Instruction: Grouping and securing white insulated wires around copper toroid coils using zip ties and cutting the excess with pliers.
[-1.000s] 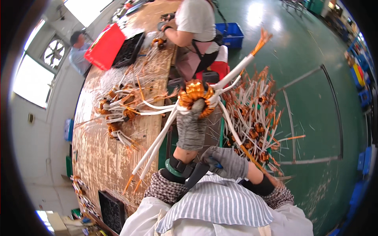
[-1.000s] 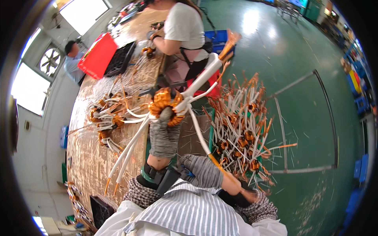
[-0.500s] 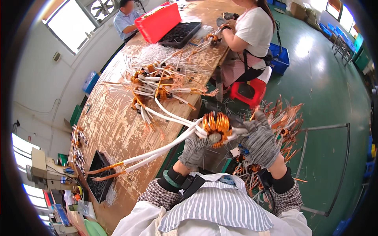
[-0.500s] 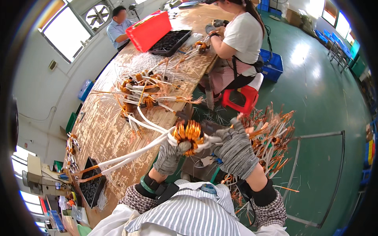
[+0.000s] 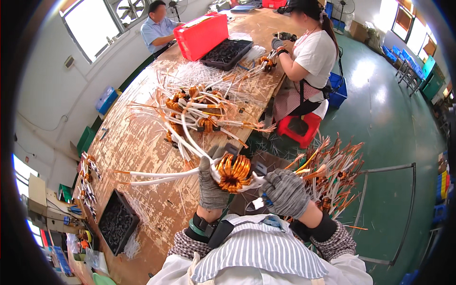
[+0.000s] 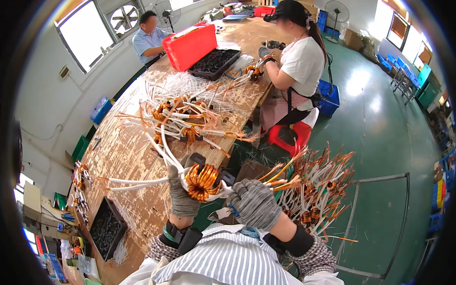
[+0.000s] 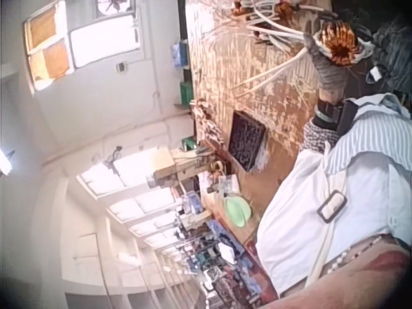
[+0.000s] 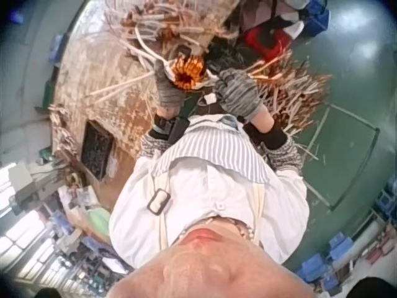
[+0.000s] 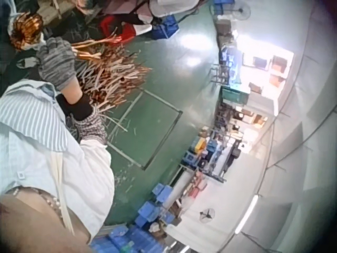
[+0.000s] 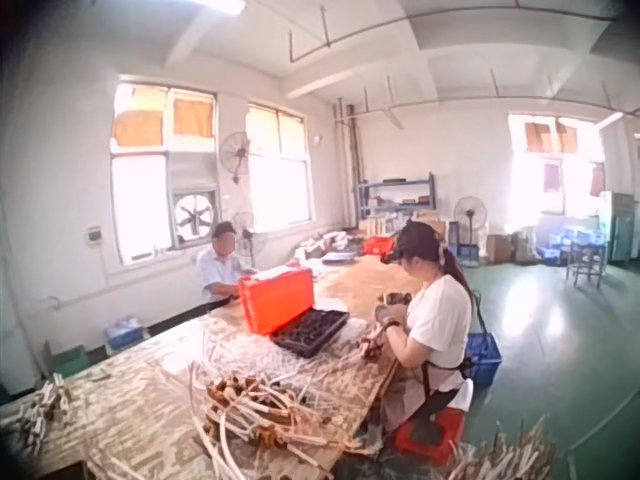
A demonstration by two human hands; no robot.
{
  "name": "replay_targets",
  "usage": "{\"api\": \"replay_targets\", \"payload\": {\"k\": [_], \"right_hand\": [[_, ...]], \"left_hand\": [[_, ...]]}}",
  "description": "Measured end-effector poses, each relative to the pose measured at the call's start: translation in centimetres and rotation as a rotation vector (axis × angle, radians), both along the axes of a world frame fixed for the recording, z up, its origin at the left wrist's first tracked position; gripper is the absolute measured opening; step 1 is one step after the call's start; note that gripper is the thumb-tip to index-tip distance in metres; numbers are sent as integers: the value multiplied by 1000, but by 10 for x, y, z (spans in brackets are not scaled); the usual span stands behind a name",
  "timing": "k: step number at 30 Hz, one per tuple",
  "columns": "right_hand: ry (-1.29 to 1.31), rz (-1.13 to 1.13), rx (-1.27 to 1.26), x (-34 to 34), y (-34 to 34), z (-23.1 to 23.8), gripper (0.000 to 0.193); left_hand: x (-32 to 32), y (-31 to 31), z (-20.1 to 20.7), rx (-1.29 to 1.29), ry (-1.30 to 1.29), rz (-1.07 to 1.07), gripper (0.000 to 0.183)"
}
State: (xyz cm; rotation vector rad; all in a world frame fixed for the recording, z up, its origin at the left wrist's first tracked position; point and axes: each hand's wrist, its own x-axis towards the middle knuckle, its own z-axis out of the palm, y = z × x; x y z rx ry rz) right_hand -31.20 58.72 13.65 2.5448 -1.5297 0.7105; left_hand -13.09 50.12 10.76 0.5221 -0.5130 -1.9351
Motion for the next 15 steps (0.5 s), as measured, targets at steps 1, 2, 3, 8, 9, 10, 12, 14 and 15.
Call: {"api": "replay_targets", "payload": {"k": [1, 2, 3, 8, 9, 10, 12, 14, 15], "right_hand": [[-30, 1, 34, 5, -4, -2, 31], [-91, -62, 5, 12, -6, -3, 32], [-250, -82, -10, 18, -11, -11, 29], [-666, -243, 88, 47, -32, -30, 20], [-666, -270, 82, 52, -37, -33, 19], [-652, -282, 94, 56, -41, -31, 19], [-636, -330, 107, 60, -50, -31, 19], [-732, -416, 130, 63, -63, -31, 19], [-734, -434, 126, 66, -69, -31, 19]], "left_hand": [[-1, -11, -3, 62, 1, 62, 51], [3, -14, -3, 8, 25, 104, 38], [3, -15, -1, 9, -1, 150, 40], [33, -66, -20, -281, -242, -22, 47], [34, -76, -22, -283, -238, -34, 47], [30, -85, -16, -292, -177, 23, 49], [13, -94, 5, -221, -56, 50, 49], [11, -117, -4, -137, -206, 113, 44], [7, -126, -5, -188, -339, 186, 43]]}}
